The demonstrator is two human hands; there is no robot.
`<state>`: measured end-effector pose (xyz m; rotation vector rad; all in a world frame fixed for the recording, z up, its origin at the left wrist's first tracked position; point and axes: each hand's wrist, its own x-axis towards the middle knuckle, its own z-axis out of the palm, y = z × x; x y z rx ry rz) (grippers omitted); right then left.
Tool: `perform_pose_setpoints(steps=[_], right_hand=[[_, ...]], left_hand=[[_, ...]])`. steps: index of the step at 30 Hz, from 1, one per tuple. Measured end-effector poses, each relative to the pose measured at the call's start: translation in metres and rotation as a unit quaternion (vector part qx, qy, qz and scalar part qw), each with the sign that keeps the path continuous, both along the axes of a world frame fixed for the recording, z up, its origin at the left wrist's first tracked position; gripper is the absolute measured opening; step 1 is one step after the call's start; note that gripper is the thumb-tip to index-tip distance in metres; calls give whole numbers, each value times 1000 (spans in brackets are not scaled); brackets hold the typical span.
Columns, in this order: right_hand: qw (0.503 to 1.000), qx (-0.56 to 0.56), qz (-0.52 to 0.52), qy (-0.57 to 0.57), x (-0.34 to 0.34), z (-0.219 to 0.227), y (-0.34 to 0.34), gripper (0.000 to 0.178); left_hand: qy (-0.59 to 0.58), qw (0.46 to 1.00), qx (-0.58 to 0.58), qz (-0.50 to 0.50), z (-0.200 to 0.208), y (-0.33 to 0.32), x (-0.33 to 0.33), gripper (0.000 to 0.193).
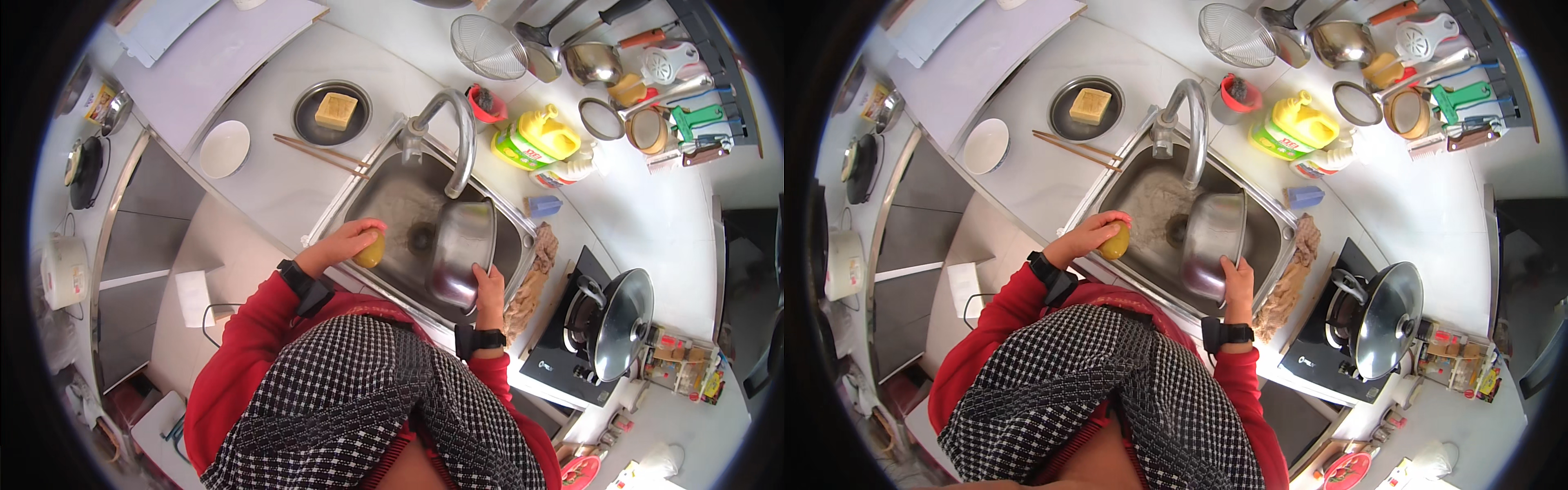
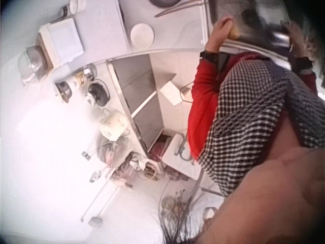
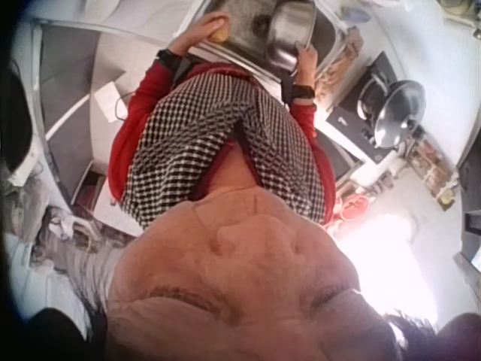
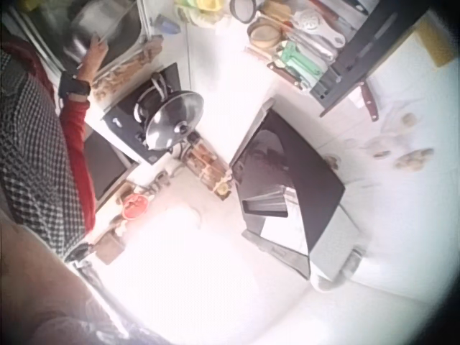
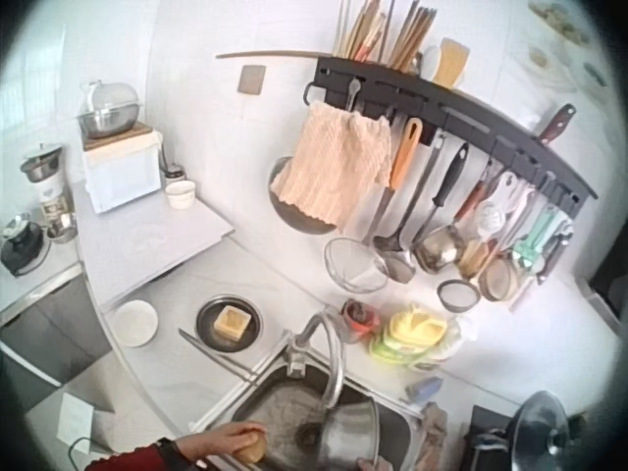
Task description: The person washes a potato in the sink, then peels it with a peeler over a bowl. After peeling, the person places the potato on a cutting board and slices it into pieces with a knife.
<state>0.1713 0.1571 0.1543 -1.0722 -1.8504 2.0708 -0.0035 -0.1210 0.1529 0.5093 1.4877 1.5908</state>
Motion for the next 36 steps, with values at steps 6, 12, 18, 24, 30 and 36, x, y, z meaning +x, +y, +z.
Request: perform_pose_setpoints(steps=[6, 12, 18, 24, 30, 36], right_hand=[[982, 166, 81, -41, 9, -1, 27, 28], [962, 216, 166, -14, -10, -2, 17, 25], [879, 378, 288, -31, -18, -38, 13, 24], [800, 424, 424, 31, -16, -69, -16, 21], [768, 331, 542, -80, -14, -92, -44, 30], [942, -242, 232, -22, -49, -82, -40, 41]], left_hand=[[32, 998, -37, 28, -3, 2, 14, 29], [103, 990, -60, 70, -5, 18, 21, 35], [133, 989, -54, 43, -37, 46, 23, 36], [40, 998, -45, 31, -39, 67, 23, 36], [-47, 998, -47, 21, -26, 78, 23, 37], [237, 964, -104, 59, -52, 88, 14, 33]])
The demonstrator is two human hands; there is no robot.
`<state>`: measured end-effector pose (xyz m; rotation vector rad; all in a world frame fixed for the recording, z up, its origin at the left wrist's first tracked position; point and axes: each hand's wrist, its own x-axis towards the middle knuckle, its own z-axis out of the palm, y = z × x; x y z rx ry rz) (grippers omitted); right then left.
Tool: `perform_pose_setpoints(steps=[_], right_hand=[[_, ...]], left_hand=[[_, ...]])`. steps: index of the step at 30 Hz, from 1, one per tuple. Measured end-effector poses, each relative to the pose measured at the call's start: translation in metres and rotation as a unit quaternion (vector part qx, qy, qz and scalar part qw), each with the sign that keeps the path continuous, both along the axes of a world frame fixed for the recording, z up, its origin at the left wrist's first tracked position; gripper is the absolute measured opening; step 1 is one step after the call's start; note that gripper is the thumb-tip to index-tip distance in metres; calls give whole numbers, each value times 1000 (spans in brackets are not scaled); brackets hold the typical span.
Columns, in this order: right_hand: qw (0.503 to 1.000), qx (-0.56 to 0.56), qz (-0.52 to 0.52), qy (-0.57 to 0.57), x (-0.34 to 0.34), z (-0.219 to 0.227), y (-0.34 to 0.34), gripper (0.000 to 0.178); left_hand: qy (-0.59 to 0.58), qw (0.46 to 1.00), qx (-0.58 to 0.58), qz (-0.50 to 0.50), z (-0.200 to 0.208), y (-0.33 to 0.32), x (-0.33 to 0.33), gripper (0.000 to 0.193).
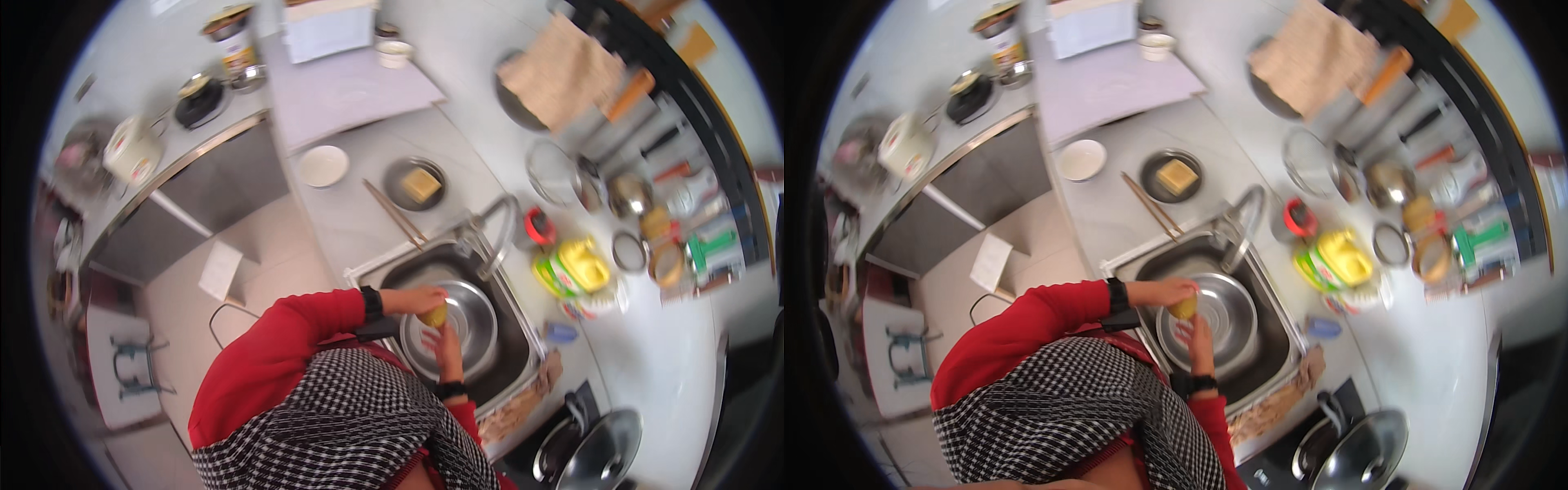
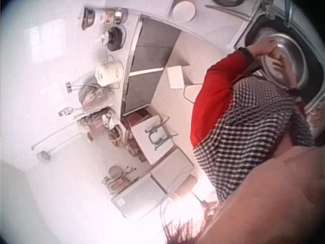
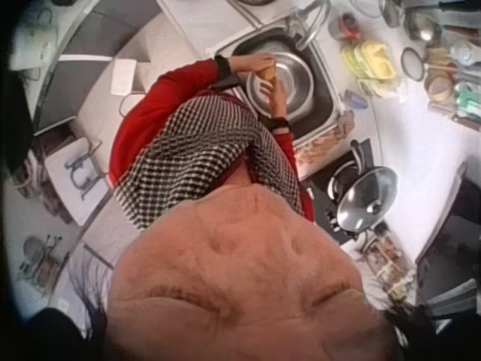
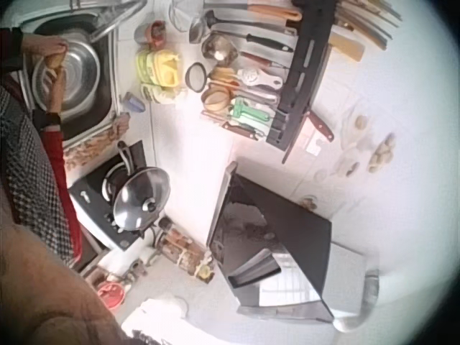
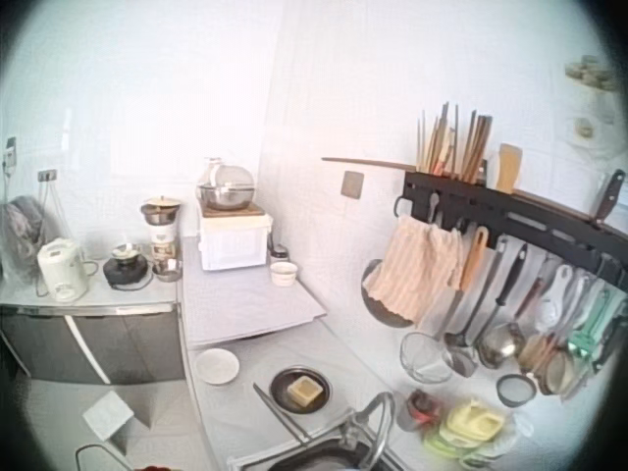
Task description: The person washes a potato in the sink, then peels it with a peeler over a bowl. After peeling, the person places the potato on a cutting board and slices it into pieces with a knife.
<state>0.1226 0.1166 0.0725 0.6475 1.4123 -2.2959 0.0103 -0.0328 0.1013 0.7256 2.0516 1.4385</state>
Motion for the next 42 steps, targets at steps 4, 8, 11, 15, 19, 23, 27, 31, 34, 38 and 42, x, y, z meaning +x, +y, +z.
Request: perform_pose_setpoints(steps=[4, 8, 11, 15, 19, 23, 27, 31, 34, 38, 42], right_hand=[[991, -105, -82, 27, -42, 22, -3, 46], [986, -104, -129, -27, -68, 34, -4, 39], [978, -116, -170, 10, -84, 39, -2, 36], [973, -118, -196, 28, -103, 48, -1, 37], [959, -160, -222, 72, -111, 50, -1, 35], [946, -182, -245, 110, -106, 43, -4, 32], [939, -163, -272, 131, -90, 36, -17, 33], [951, -206, -227, 44, -67, 37, -20, 32], [963, -173, -207, -23, -59, 42, -16, 34], [969, -169, -176, 25, -58, 48, -19, 39], [949, 123, -215, 197, -66, 39, -35, 36]], left_hand=[[62, 995, 76, 3, 14, 9, -6, 29], [70, 988, -24, 137, 47, 9, -33, 25], [196, 948, 24, 250, 61, 16, -64, 25], [239, 963, -15, 124, 60, 32, -95, 25], [234, 964, -44, 119, 39, 30, -79, 31], [299, 946, 4, 125, 23, 34, -23, 39], [344, 927, -46, 139, 30, 35, 2, 43], [272, 961, -41, -29, 36, 30, -5, 41], [63, 997, 10, -36, 35, 31, -15, 38], [-70, 993, 91, -18, 26, 28, -27, 36], [-149, 974, 163, 42, 10, 29, -28, 35]])
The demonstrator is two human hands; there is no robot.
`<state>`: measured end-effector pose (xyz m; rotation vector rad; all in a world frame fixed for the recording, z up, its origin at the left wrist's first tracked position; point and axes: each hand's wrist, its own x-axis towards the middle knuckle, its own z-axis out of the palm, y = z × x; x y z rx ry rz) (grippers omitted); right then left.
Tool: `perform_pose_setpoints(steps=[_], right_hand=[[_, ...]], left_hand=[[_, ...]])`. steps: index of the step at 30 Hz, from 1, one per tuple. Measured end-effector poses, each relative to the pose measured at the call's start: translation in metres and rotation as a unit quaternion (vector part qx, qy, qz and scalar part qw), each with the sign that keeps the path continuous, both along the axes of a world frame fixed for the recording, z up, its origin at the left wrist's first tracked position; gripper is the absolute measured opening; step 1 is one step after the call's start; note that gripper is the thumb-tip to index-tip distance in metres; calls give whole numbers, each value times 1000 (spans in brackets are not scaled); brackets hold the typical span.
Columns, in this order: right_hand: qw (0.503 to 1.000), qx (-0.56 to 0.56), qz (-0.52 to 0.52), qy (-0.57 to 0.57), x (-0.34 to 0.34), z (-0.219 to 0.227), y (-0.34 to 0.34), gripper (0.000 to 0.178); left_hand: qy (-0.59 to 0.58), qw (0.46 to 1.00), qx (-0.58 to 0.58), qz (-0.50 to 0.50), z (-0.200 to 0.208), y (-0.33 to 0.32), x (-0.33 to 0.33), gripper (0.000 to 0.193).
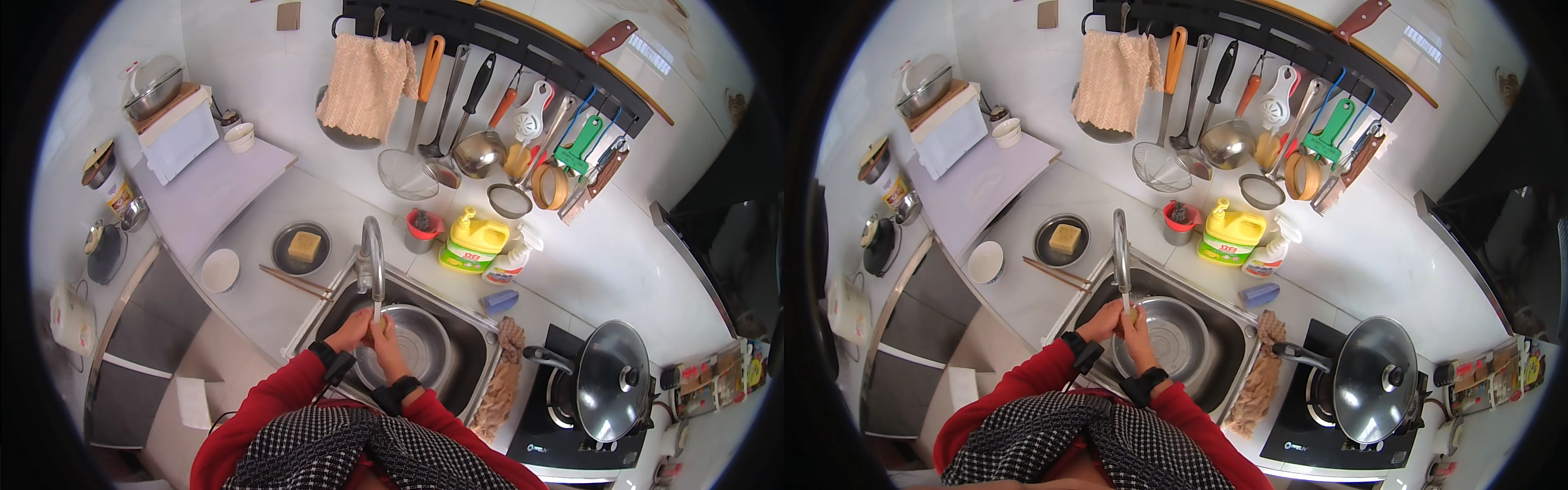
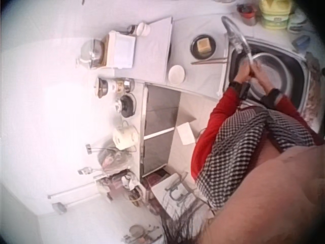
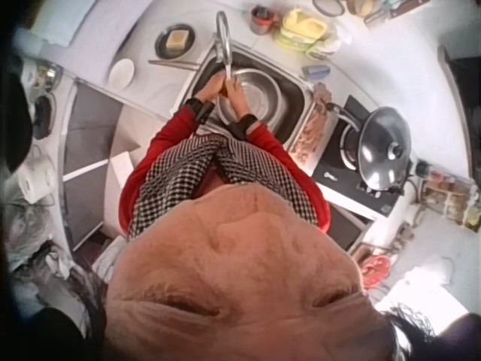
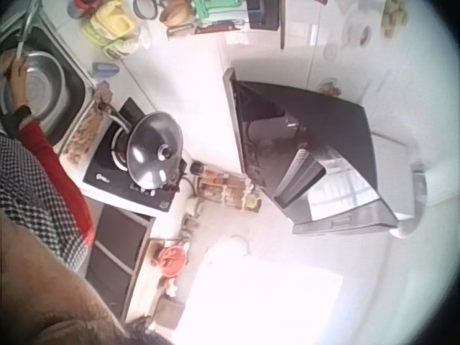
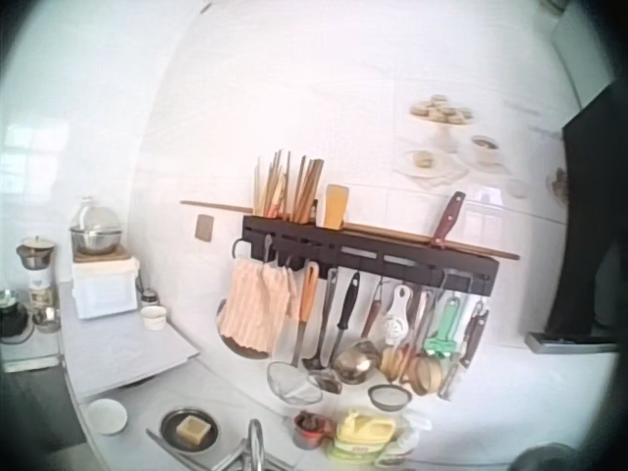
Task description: The person washes a potato in the sink, then peels it with a peeler over a bowl. After peeling, the person places the potato on a cutting board and slices it into pieces with a knife.
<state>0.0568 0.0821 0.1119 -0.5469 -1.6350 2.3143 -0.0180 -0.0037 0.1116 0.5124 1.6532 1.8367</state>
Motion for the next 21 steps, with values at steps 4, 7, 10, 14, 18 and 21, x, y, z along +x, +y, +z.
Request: perform_pose_setpoints(steps=[4, 7, 10, 14, 18, 21], right_hand=[[993, -95, 12, -67, -8, -20, 8, 42], [930, -363, 47, -44, -17, -31, 23, 48], [929, -280, 218, -101, -7, -31, 36, 53], [975, -108, 81, -176, 4, -25, 13, 54], [966, -243, 30, -80, -1, -31, 9, 51], [928, -371, 20, -36, -7, -38, 16, 48]], left_hand=[[64, 988, -124, 69, -8, 7, 9, 29], [294, 939, -169, 60, 0, 4, 18, 34], [294, 933, -207, 28, 13, -3, 15, 38], [269, 910, -314, 28, 17, -3, 2, 39], [312, 895, -318, -30, 12, -3, 11, 39], [406, 887, -214, -50, 18, -8, 17, 48]])
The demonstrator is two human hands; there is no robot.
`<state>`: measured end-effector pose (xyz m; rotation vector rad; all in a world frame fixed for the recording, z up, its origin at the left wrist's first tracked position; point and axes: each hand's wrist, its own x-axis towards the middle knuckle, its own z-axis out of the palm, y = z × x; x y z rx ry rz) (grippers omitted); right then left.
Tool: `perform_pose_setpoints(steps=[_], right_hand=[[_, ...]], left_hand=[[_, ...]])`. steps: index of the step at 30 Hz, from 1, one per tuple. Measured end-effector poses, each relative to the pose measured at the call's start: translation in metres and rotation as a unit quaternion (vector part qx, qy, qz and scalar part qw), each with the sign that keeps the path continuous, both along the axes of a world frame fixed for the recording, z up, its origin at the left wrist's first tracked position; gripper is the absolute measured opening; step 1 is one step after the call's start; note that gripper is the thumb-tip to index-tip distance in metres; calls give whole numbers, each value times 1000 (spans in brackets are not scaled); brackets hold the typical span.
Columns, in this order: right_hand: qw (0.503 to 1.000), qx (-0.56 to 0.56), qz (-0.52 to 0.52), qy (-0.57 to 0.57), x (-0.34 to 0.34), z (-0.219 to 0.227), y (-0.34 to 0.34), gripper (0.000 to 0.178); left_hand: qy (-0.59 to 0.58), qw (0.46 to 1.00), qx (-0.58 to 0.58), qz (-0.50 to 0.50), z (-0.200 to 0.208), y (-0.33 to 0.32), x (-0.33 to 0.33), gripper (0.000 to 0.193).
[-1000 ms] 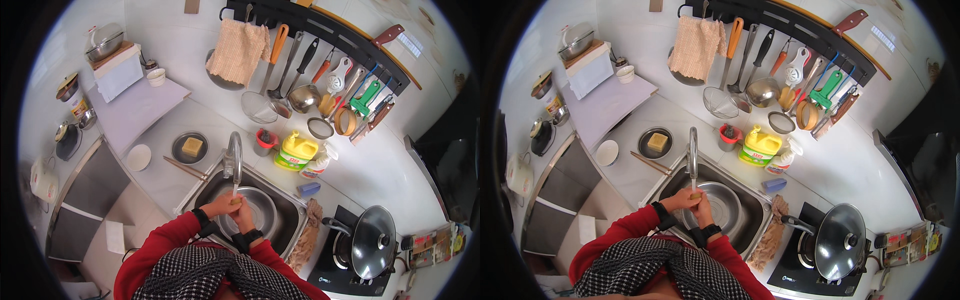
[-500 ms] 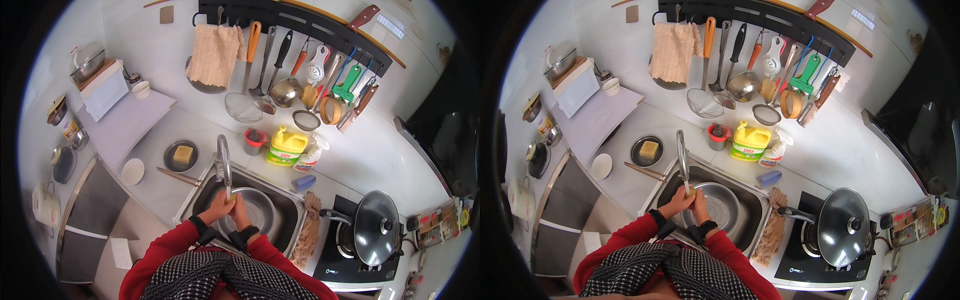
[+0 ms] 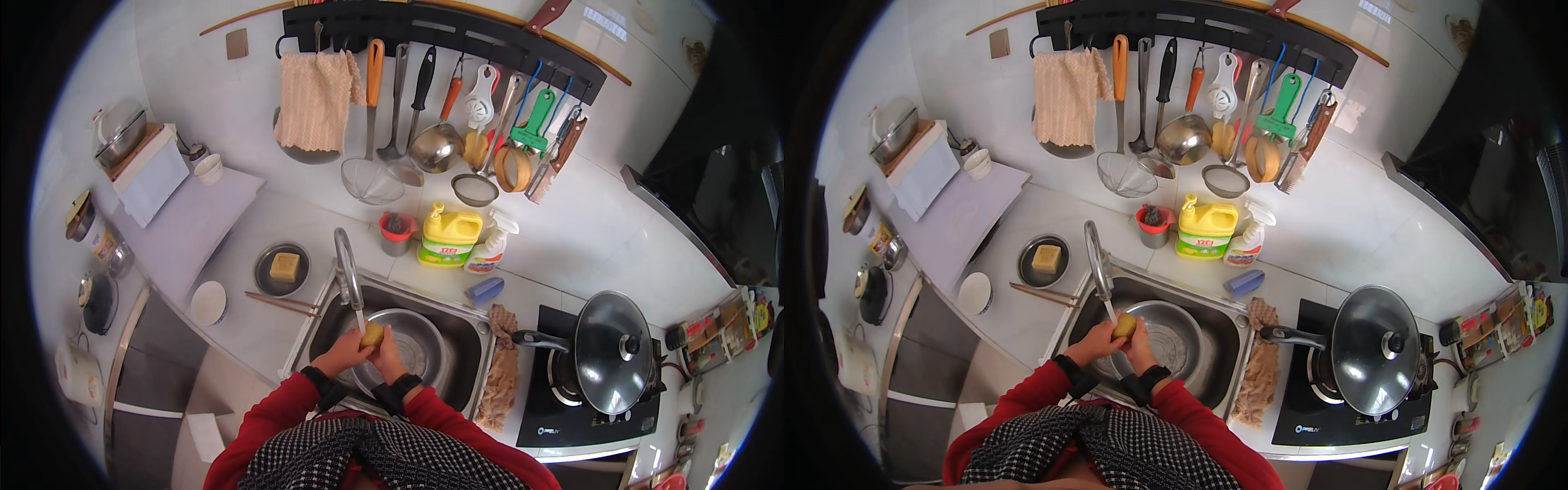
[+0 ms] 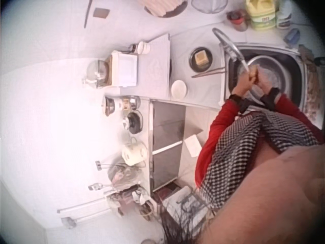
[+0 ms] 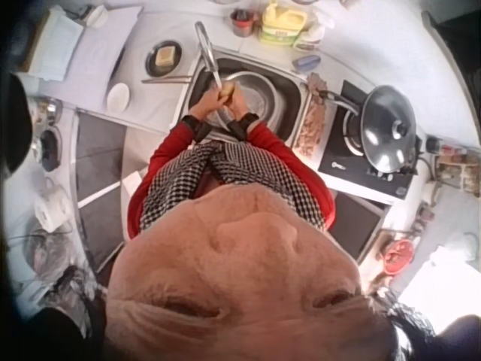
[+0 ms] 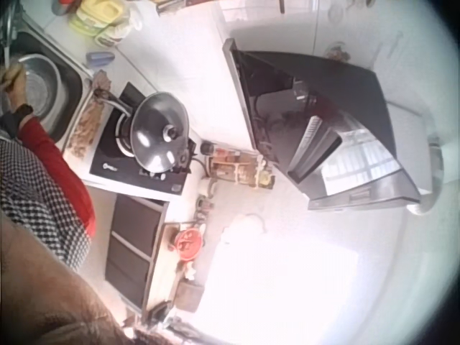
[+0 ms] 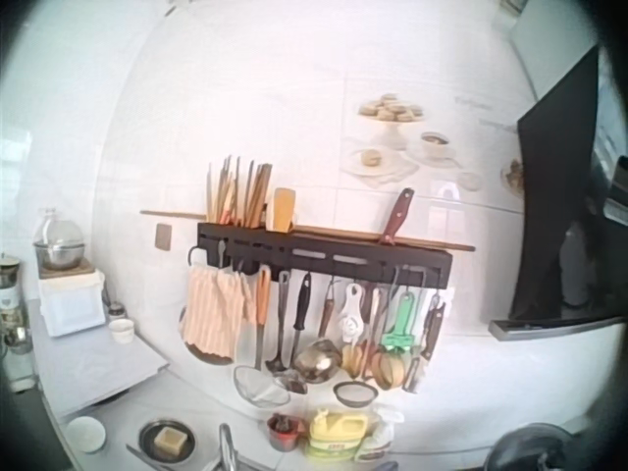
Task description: The person washes a potato in the sink, then peels it with a peeler over a bowl. After peeling, the person places the potato on a cutting board and slices it into pieces with a knife.
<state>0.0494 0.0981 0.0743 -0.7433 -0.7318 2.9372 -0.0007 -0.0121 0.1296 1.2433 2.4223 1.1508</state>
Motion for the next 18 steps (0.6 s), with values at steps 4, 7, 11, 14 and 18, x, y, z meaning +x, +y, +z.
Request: perform_pose_setpoints(steps=[4, 7, 11, 14, 18], right_hand=[[999, 16, 31, -18, 3, 1, 11, 45], [998, 26, 51, -20, 3, 8, 13, 43], [995, 52, 37, -71, 8, 13, 14, 41], [996, 34, 34, -68, 16, 14, 18, 43], [995, 42, 21, -84, 26, 18, 31, 44]], left_hand=[[-389, 917, -56, -65, 18, -9, -31, 63], [-191, 973, -68, -107, 20, -11, -59, 57], [-97, 981, -163, -30, 13, -4, -91, 35], [-65, 989, -130, 20, 9, 3, -109, 39], [-58, 996, -31, 52, 9, 11, -92, 22]])
